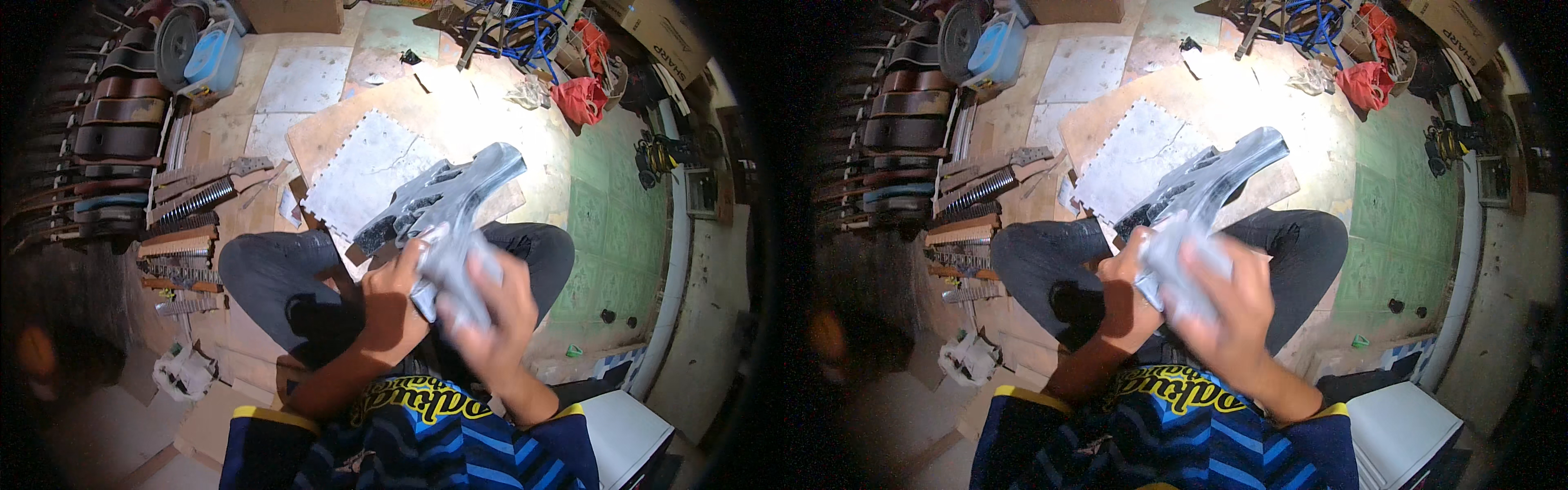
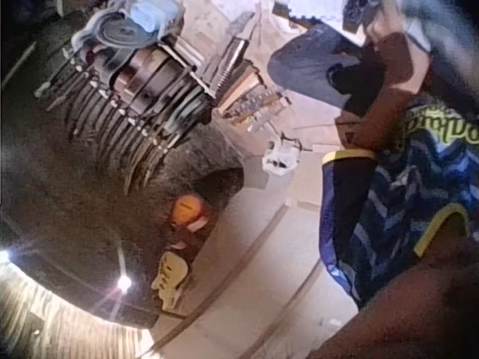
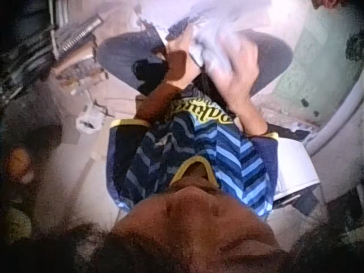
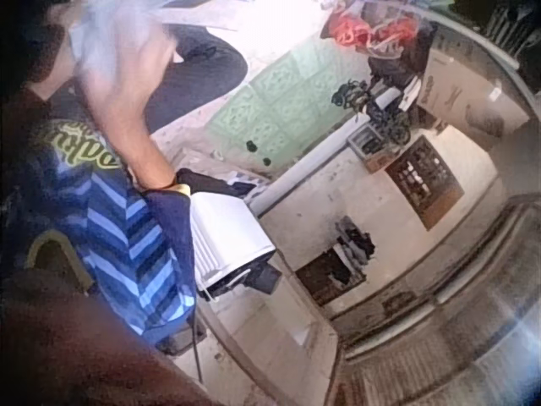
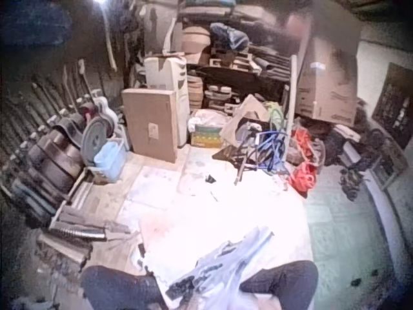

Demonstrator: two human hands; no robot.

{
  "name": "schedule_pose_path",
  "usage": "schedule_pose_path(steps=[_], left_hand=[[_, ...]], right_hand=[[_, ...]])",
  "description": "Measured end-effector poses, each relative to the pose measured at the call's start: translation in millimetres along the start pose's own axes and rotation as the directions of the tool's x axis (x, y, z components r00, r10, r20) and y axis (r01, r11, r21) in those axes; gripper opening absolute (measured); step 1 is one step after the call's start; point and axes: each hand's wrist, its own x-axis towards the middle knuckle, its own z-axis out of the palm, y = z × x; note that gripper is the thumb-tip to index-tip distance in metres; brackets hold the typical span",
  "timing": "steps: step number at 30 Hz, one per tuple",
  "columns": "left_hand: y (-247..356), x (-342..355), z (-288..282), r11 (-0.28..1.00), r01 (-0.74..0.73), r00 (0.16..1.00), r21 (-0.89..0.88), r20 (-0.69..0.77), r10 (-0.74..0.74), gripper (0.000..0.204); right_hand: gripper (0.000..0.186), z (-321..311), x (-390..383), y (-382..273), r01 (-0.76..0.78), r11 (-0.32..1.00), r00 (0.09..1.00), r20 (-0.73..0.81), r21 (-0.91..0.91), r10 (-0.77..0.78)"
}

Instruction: The person sands the surface and edges of a guitar body using a piece of sandpaper held by hand.

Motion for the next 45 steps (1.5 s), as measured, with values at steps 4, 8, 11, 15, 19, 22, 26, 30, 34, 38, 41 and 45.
schedule_pose_path(steps=[4,8,11,15,19,22,26,30,34,38,41,45], left_hand=[[10,2,-1,0.995,-0.058,0.998,0.076,0.024,0.057,0.040],[3,6,3,0.959,-0.194,0.980,0.208,-0.005,0.199,0.042],[13,5,-5,0.985,-0.008,0.997,-0.170,0.074,0.021,0.046],[-4,3,-3,0.933,-0.246,0.969,0.261,0.033,0.246,0.054],[7,12,-3,0.961,-0.256,0.966,0.103,0.005,0.257,0.050],[6,5,-5,0.946,-0.215,0.976,0.241,0.024,0.216,0.043],[14,10,-1,0.972,-0.206,0.977,0.112,-0.023,0.210,0.040],[17,6,-4,0.966,-0.177,0.984,0.190,0.062,0.168,0.042],[11,9,-7,0.973,-0.215,0.977,0.083,0.001,0.215,0.047],[18,11,-5,0.966,-0.189,0.982,0.175,0.027,0.187,0.040],[5,8,-11,0.975,-0.188,0.982,0.120,0.027,0.186,0.049],[11,4,-3,0.964,-0.222,0.975,0.146,0.016,0.222,0.038]], right_hand=[[0.056,-6,-26,5,0.172,0.985,0.985,0.017,0.008,-0.172],[0.053,-2,-4,4,-0.040,0.999,0.999,-0.009,0.035,0.040],[0.048,-12,-39,-7,0.167,0.986,0.982,0.091,0.003,-0.167],[0.057,3,7,12,-0.264,0.917,0.963,0.025,0.299,0.269],[0.053,-5,-36,4,0.167,0.984,0.986,0.014,0.063,-0.168],[0.054,2,1,21,-0.280,0.904,0.957,0.024,0.323,0.288],[0.051,-9,-18,10,-0.015,0.994,1.000,0.023,0.105,0.013],[0.050,2,13,34,-0.505,0.711,0.834,0.064,0.489,0.548],[0.058,-11,-18,0,0.114,0.991,0.992,0.039,0.067,-0.117],[0.049,2,9,36,-0.475,0.773,0.865,0.061,0.420,0.498],[0.055,-11,-10,14,0.004,0.989,0.998,0.069,0.146,-0.014],[0.051,-3,-4,35,-0.358,0.887,0.933,0.066,0.293,0.355]])
